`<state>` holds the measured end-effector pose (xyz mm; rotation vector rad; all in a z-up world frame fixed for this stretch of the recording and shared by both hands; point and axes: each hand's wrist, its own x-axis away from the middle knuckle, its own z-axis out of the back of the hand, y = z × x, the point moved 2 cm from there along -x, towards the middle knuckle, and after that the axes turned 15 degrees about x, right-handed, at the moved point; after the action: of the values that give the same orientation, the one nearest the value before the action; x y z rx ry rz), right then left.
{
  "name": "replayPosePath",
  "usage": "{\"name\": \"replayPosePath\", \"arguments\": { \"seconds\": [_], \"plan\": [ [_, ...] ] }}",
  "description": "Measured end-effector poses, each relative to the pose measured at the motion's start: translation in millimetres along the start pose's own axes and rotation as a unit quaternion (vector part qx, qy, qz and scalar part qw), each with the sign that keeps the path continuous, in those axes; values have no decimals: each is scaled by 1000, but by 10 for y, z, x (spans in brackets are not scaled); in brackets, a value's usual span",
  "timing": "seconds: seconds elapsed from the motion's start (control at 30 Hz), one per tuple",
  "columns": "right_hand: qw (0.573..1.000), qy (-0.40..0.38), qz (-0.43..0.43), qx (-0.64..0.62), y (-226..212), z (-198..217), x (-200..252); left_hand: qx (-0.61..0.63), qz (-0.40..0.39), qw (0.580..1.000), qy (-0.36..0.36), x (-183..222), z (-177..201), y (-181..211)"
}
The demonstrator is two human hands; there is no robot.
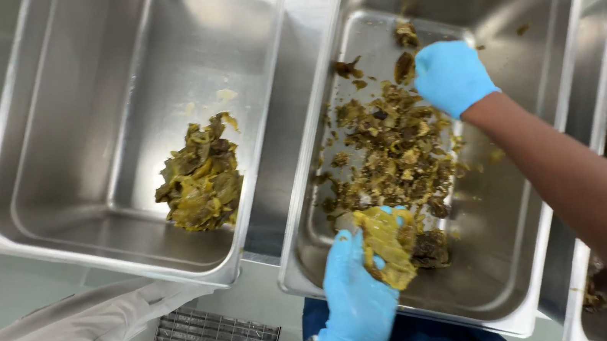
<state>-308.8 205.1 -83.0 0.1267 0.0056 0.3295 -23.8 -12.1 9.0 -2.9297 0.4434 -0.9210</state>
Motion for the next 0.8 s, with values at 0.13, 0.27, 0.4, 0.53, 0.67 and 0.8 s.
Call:
{"name": "replayPosePath", "arguments": {
  "seconds": [0.13, 0.27, 0.4, 0.53, 0.67, 0.8],
  "plan": [
    [999, 16, -18, -39, -43, -323, -360, 18, 3, 1000, -18, -7, 179, -36],
    [996, -17, -48, -72, -123, -577, -531, 61, -5, 997, -43, 8, 318, 31],
    [989, 55, 119, 66, -281, -364, -479, 61, 13, 997, -35, 54, 258, 87],
    [986, -164, 23, -5, -202, -328, -293, 47, 12, 996, -68, 20, 186, 79],
    [964, -200, -68, -163, -301, 76, 71, 39, 8, 995, -93, 14, 81, 58],
    [867, -220, -168, -414, -553, 766, 737, 107, 15, 989, -97, -81, 330, -38]
  ]
}}
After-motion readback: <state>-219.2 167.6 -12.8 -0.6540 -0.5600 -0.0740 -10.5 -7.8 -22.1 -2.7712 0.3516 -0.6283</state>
